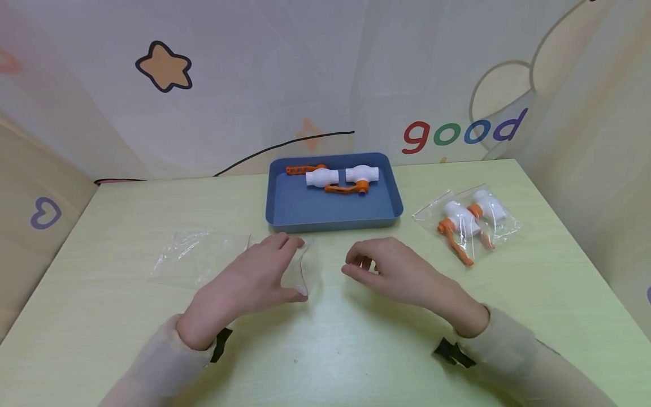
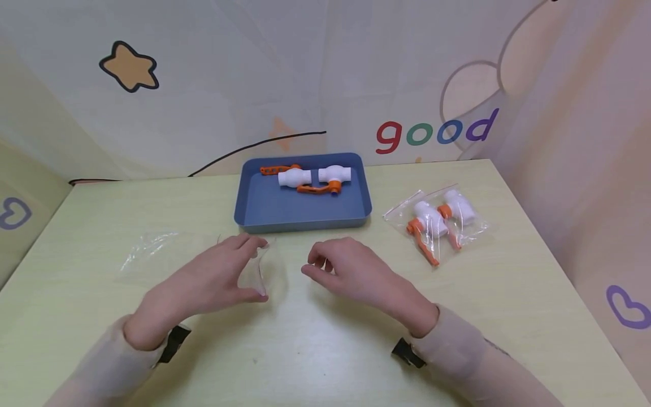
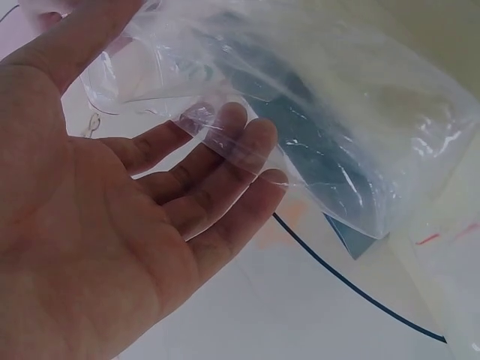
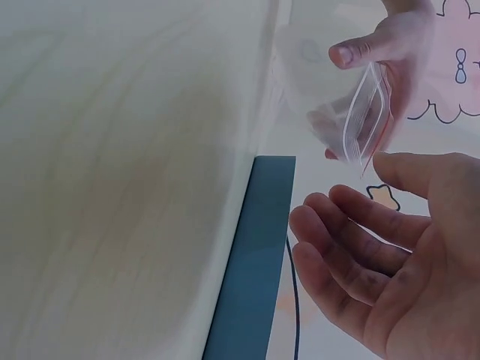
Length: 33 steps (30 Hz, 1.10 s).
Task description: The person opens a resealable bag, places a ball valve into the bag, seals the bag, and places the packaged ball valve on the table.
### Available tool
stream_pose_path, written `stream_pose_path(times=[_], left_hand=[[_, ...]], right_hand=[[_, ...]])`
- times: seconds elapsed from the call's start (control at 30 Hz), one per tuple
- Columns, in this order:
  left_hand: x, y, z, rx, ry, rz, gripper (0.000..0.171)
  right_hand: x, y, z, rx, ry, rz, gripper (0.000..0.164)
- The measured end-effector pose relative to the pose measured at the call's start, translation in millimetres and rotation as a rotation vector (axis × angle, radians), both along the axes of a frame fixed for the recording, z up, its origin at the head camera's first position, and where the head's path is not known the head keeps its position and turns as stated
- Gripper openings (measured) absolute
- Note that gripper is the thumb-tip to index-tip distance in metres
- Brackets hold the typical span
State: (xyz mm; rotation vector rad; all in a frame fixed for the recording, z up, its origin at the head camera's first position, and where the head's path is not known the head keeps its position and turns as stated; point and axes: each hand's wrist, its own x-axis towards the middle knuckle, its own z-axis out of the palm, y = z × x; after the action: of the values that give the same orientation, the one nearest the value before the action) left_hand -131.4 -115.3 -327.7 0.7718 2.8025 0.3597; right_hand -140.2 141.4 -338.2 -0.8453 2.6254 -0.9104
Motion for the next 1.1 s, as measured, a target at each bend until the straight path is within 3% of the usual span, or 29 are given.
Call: stream_pose_path(times=[0.47,0.7,0.9,1.1], left_hand=[[3.8,15.6,-5.4,-0.002,0.068,-0.105,0.083],[5.6,18.1,-7.3,0.013,0.1,-0.134,0.085],[6.1,18.4,-7.7,0.018,0.087,-0.142,0.089],[6.0,15.8,-10.1,0.025,0.05,-0.15,0.106]], right_hand=[[0.8,-12.3,-6.2,-0.058,0.027,0.079,0.024],[0.9,-15.3,-7.5,-0.058,0.025,0.076,0.017],[0.9,-14.5,-7.8,-0.087,-0.041,0.055,0.013],[0.9,-12.0,-6.7,-0.127,-0.13,0.011,0.013]])
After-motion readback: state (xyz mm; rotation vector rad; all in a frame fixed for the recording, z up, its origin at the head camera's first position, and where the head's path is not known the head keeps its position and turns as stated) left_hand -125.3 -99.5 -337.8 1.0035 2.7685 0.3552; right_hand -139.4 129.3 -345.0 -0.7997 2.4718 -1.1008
